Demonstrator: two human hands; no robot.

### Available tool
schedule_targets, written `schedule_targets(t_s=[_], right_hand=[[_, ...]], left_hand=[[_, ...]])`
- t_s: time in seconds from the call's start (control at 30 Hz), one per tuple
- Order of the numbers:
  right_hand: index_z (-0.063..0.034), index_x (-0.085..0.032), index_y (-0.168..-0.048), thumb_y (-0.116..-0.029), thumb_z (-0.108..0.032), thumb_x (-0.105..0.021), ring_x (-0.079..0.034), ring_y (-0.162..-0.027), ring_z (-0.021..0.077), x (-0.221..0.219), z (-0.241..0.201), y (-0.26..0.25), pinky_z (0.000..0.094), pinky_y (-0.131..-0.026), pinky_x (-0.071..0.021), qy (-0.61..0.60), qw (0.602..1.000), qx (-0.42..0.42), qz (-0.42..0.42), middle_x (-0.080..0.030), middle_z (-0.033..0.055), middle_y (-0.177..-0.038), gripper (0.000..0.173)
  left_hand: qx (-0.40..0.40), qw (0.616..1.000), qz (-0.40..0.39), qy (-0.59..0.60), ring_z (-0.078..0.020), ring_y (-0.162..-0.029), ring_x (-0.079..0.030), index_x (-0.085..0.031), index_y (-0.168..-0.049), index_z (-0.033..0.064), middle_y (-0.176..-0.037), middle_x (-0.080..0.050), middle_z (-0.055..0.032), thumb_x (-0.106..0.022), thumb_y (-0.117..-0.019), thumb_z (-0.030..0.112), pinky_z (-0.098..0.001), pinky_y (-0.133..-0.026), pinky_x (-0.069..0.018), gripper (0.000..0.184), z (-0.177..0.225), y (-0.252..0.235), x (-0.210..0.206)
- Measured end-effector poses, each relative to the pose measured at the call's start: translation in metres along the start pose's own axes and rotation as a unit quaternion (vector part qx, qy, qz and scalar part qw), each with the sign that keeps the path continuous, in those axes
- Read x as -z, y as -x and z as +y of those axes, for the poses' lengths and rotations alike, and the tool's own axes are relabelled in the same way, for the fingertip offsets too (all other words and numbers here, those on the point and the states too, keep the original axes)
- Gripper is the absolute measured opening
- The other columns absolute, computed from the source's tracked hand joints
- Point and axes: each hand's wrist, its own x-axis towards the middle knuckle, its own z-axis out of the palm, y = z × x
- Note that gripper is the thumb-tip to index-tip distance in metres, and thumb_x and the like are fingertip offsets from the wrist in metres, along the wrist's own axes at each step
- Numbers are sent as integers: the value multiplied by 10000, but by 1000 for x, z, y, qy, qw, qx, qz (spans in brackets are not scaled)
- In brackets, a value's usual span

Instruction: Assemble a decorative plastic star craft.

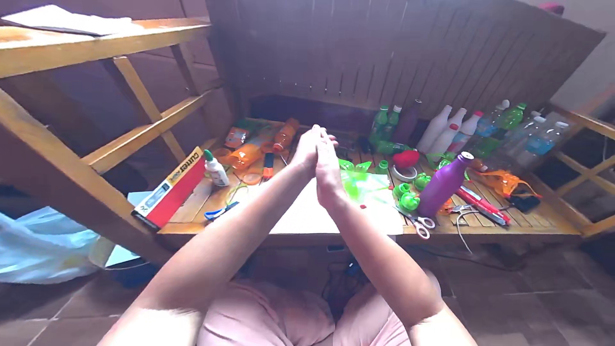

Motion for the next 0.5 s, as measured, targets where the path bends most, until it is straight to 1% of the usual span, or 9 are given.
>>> schedule_targets(t_s=[0.03, 0.07, 0.13, 0.17, 0.23, 0.27, 0.33, 0.4, 0.5], right_hand=[[-173, -312, -1618, -1131, -410, -282, -383, -1468, 235, 4, -5, -7, 504, -1170, -332, -40, 999, -11, 10, -342, 83, -1648, 543], [-117, -324, -1602, -1140, -383, -246, -400, -1456, 220, 9, -10, -15, 464, -1177, -340, -76, 996, -23, 30, -369, 108, -1626, 539], [-66, -387, -1523, -1128, -441, -226, -507, -1309, 201, 15, -28, -27, 389, -1055, -441, -139, 984, -77, 86, -484, 142, -1489, 568], [-48, -298, -1581, -1127, -456, -205, -451, -1370, 220, 22, -37, -32, 376, -1090, -394, -171, 977, -106, 74, -398, 166, -1567, 617], [-19, -255, -1590, -1111, -520, -203, -406, -1437, 295, 32, -41, -44, 426, -1116, -385, -206, 963, -164, 60, -331, 206, -1618, 695], [-19, -245, -1597, -1104, -542, -216, -405, -1449, 316, 39, -38, -53, 448, -1125, -392, -202, 962, -176, 49, -326, 214, -1624, 720], [-23, -247, -1592, -1109, -531, -216, -479, -1393, 332, 59, -30, -76, 460, -1082, -448, -161, 973, -163, 17, -357, 222, -1602, 702], [-2, -305, -1558, -1128, -450, -257, -592, -1267, 310, 81, -32, -101, 420, -981, -540, -75, 990, -122, -16, -436, 228, -1532, 623], [-7, -464, -1461, -1128, -331, -357, -662, -1106, 235, 108, -47, -135, 378, -873, -557, 58, 994, -86, -11, -587, 168, -1382, 477]], left_hand=[[-15, 999, -14, -35, -186, -1075, -609, -515, -1395, 4, -1247, -606, -145, -278, -1142, 304, -363, -917, -503, 458, 11, 18, -7], [-41, 997, -22, -66, -187, -1073, -583, -539, -1365, -9, -1218, -597, -155, -295, -1142, 294, -381, -929, -481, 449, 14, 32, -15], [-101, 986, -78, -105, -139, -1193, -562, -481, -1448, 30, -1334, -581, -125, -243, -1129, 303, -365, -1022, -463, 483, 2, 62, -24], [-115, 980, -103, -122, -144, -1307, -508, -410, -1517, 30, -1449, -524, -131, -185, -1135, 360, -375, -1103, -406, 552, -7, 73, -24], [-176, 950, -167, -197, -157, -1523, -301, -262, -1619, 45, -1668, -296, -115, -156, -1123, 427, -387, -1248, -244, 635, -26, 81, -12], [-216, 928, -181, -242, -173, -1526, -308, -292, -1608, 33, -1668, -299, -122, -192, -1125, 409, -397, -1246, -265, 620, -33, 80, -5], [-276, 893, -177, -310, -182, -1413, -494, -444, -1546, 44, -1593, -443, -111, -364, -1125, 285, -396, -1151, -412, 491, -44, 77, 9], [-308, 879, -140, -336, -218, -1245, -645, -648, -1354, 6, -1385, -640, -148, -520, -1070, 150, -402, -1074, -500, 342, -56, 74, 22], [-314, 883, -70, -343, -204, -1042, -715, -764, -1043, 9, -1074, -753, -123, -667, -985, 146, -396, -977, -543, 177, -69, 71, 40]])
